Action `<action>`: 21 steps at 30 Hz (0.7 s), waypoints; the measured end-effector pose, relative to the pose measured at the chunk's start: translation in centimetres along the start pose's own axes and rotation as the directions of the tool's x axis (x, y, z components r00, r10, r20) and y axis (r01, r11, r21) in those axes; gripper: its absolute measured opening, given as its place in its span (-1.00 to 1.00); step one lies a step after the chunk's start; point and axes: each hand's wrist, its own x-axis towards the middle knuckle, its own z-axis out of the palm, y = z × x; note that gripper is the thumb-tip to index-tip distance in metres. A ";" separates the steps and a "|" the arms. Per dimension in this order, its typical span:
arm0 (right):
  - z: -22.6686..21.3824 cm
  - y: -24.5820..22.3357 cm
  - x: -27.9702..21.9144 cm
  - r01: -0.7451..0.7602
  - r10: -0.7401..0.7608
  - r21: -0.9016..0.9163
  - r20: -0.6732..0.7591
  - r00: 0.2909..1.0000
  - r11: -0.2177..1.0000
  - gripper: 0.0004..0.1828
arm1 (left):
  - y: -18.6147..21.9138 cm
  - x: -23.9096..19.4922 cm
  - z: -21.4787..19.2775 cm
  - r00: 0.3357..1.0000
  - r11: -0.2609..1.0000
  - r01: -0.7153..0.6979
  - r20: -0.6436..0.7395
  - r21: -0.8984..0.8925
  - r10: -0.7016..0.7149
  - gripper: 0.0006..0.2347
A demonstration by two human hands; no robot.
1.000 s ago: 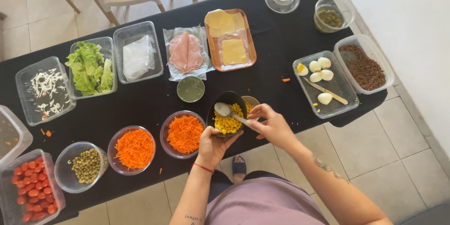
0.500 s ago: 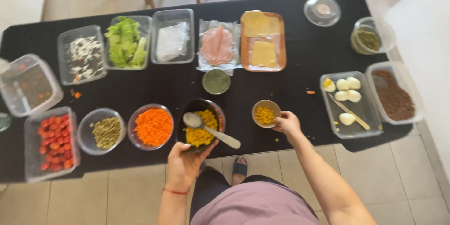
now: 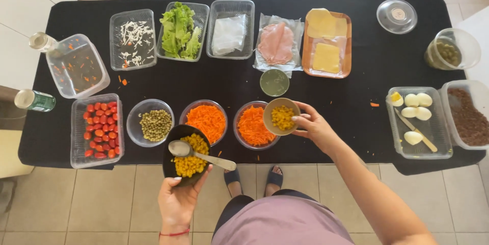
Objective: The person transfers shredded carrots from a large container into a smaller bowl. They then use a spoon to scoop corn and green peas from their respective containers into a small bowl, mixing them together.
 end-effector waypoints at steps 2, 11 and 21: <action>1.9 -0.3 0.3 0.015 -0.013 -0.089 0.022 1.000 0.996 -0.48 | 0.8 0.5 -0.5 1.000 1.000 0.019 0.008 0.008 -0.019 -0.46; 6.6 0.1 0.8 -0.029 -0.037 -0.591 -0.100 0.994 0.806 -0.52 | 4.3 2.0 -2.2 0.993 0.995 0.101 0.062 0.009 -0.101 -0.47; 9.4 -0.6 0.3 -0.021 -0.155 -0.618 -0.231 0.960 0.786 -0.59 | 6.8 3.7 -3.7 0.972 0.979 0.194 0.119 0.060 -0.201 -0.50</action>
